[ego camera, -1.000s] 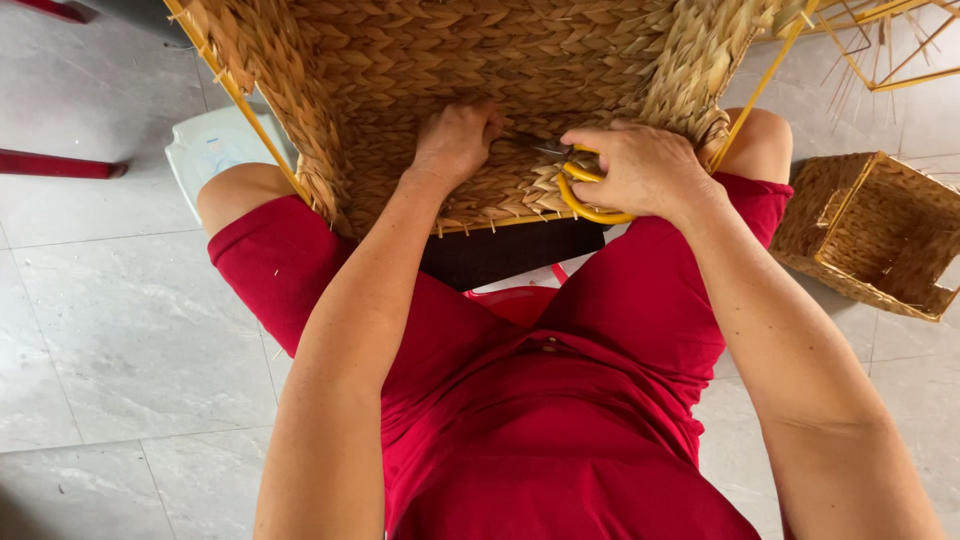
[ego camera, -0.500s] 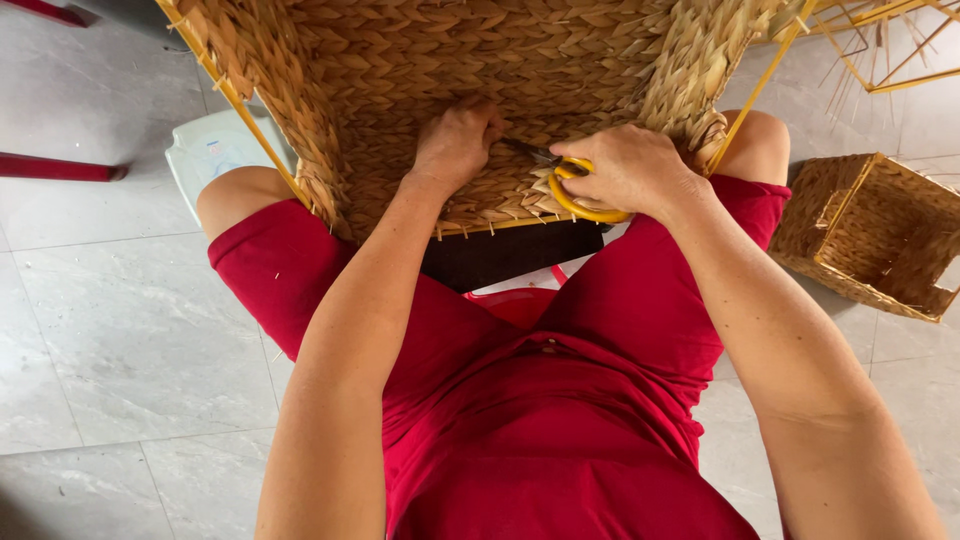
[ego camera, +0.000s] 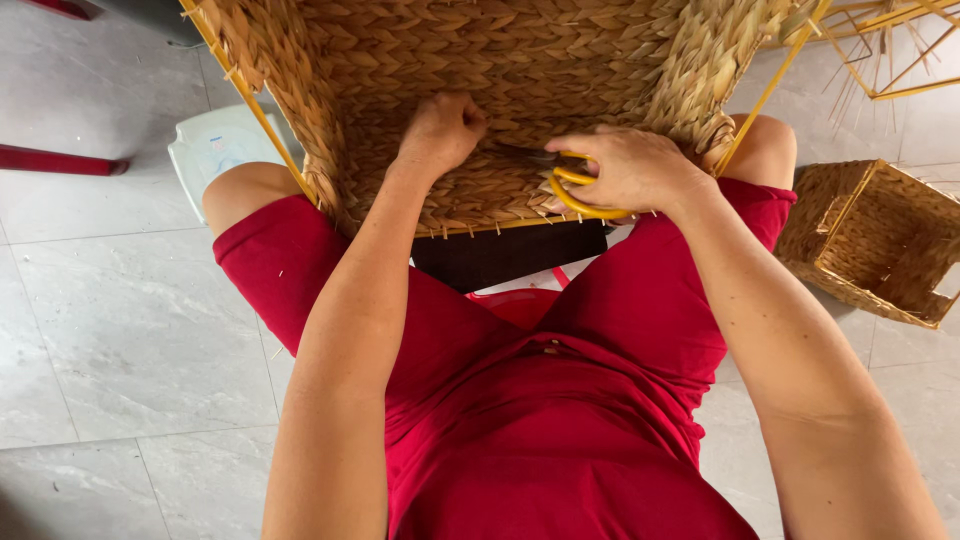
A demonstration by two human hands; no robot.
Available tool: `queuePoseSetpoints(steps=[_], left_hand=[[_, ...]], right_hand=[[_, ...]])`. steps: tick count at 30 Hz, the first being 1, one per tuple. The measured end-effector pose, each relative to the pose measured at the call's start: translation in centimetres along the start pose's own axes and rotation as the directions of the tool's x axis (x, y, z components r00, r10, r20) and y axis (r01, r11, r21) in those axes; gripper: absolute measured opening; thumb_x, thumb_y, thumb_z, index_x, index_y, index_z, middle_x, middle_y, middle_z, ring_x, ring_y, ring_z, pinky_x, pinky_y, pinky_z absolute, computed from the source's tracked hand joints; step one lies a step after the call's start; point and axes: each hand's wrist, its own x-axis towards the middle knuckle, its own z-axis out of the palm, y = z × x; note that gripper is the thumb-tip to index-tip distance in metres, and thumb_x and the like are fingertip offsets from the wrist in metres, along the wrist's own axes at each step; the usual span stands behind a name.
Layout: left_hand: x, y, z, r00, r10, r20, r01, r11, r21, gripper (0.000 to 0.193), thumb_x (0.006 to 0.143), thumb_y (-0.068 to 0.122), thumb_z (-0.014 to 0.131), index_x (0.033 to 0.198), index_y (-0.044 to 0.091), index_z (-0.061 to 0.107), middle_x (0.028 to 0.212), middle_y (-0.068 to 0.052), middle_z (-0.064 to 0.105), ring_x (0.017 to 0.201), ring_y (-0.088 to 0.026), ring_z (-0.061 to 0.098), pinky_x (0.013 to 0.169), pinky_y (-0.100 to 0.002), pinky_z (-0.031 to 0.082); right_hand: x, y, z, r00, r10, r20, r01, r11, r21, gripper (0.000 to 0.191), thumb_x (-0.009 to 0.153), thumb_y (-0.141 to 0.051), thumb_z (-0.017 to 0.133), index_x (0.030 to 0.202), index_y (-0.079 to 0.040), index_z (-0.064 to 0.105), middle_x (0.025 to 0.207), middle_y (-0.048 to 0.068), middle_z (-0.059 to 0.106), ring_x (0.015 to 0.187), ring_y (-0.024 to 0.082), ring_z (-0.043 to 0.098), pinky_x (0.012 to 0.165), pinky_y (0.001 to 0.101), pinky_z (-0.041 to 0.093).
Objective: The person sits on the floor with a woven water-hyacinth basket on their lap and uses scissors to trim excess weave and protruding ends around the basket rim. They rotate the basket to reach different sides, then take a flat woven strap and fasten it to the basket edge by hand.
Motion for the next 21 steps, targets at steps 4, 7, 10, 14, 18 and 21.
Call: queuePoseSetpoints(steps=[4, 7, 10, 14, 18, 21], left_hand=[[0.2, -0.4, 0.1, 0.998, 0.052, -0.032, -0.053, 0.998, -0.031, 0.018, 0.097, 0.025, 0.064, 0.106, 0.012, 0.073, 0.095, -0.006, 0.076, 0.084, -0.017, 0.073, 0.081, -0.038, 0.058], [0.3, -0.6, 0.4, 0.997, 0.064, -0.033, -0.065, 0.997, -0.031, 0.019, 0.098, 0.025, 0.063, 0.106, 0.012, 0.074, 0.094, -0.008, 0.076, 0.081, -0.019, 0.073, 0.08, -0.039, 0.059], [0.7, -0.6, 0.4, 0.995, 0.077, -0.064, -0.078, 0.997, -0.007, 0.02, 0.1, 0.026, 0.06, 0.108, 0.013, 0.073, 0.092, -0.009, 0.076, 0.079, -0.018, 0.073, 0.077, -0.038, 0.058], [0.1, -0.1, -2.6, 0.991, -0.011, -0.134, -0.028, 0.958, -0.285, 0.021, 0.105, 0.019, 0.049, 0.113, 0.007, 0.064, 0.087, -0.012, 0.074, 0.066, -0.019, 0.065, 0.058, -0.034, 0.056], [-7.0, 1.0, -7.3, 0.913, 0.172, -0.371, -0.389, 0.64, -0.662, 0.01, 0.103, 0.005, 0.058, 0.109, -0.001, 0.063, 0.09, -0.009, 0.076, 0.066, -0.008, 0.065, 0.056, -0.024, 0.055], [-16.6, 0.8, -9.1, 0.844, 0.336, -0.419, -0.537, 0.512, -0.671, 0.007, 0.111, 0.005, 0.058, 0.111, -0.001, 0.061, 0.095, -0.007, 0.07, 0.077, -0.009, 0.059, 0.067, -0.026, 0.05]], right_hand=[[1.0, -1.8, 0.0, 1.0, 0.006, -0.019, -0.007, 0.998, -0.059, 0.078, 0.076, -0.069, 0.076, 0.144, -0.037, 0.056, 0.111, 0.012, 0.069, 0.107, 0.033, 0.066, 0.091, 0.0493, 0.051], [1.2, -2.4, -0.4, 1.0, 0.023, -0.005, -0.023, 0.999, -0.046, 0.073, 0.076, -0.067, 0.077, 0.14, -0.036, 0.061, 0.114, 0.01, 0.073, 0.109, 0.033, 0.067, 0.096, 0.0489, 0.051], [1.1, -2.9, -0.7, 0.998, 0.066, 0.025, -0.066, 0.998, -0.011, 0.057, 0.086, -0.053, 0.071, 0.14, -0.037, 0.064, 0.112, 0.01, 0.076, 0.103, 0.03, 0.073, 0.095, 0.0471, 0.055], [0.4, -3.0, -1.1, 1.0, 0.014, -0.015, -0.014, 0.999, 0.034, 0.052, 0.088, -0.047, 0.071, 0.138, -0.033, 0.066, 0.107, 0.009, 0.077, 0.098, 0.029, 0.074, 0.092, 0.0443, 0.056], [-2.5, -0.3, -0.9, 0.988, 0.114, -0.107, -0.062, 0.914, 0.4, 0.05, 0.092, -0.03, 0.07, 0.141, -0.024, 0.061, 0.103, 0.005, 0.079, 0.09, 0.02, 0.076, 0.082, 0.035, 0.057], [-6.0, 2.9, 0.7, 0.927, -0.001, -0.376, 0.192, 0.861, 0.471, 0.057, 0.089, -0.016, 0.081, 0.142, -0.01, 0.062, 0.096, 0.008, 0.073, 0.083, 0.017, 0.066, 0.071, 0.0297, 0.052]])
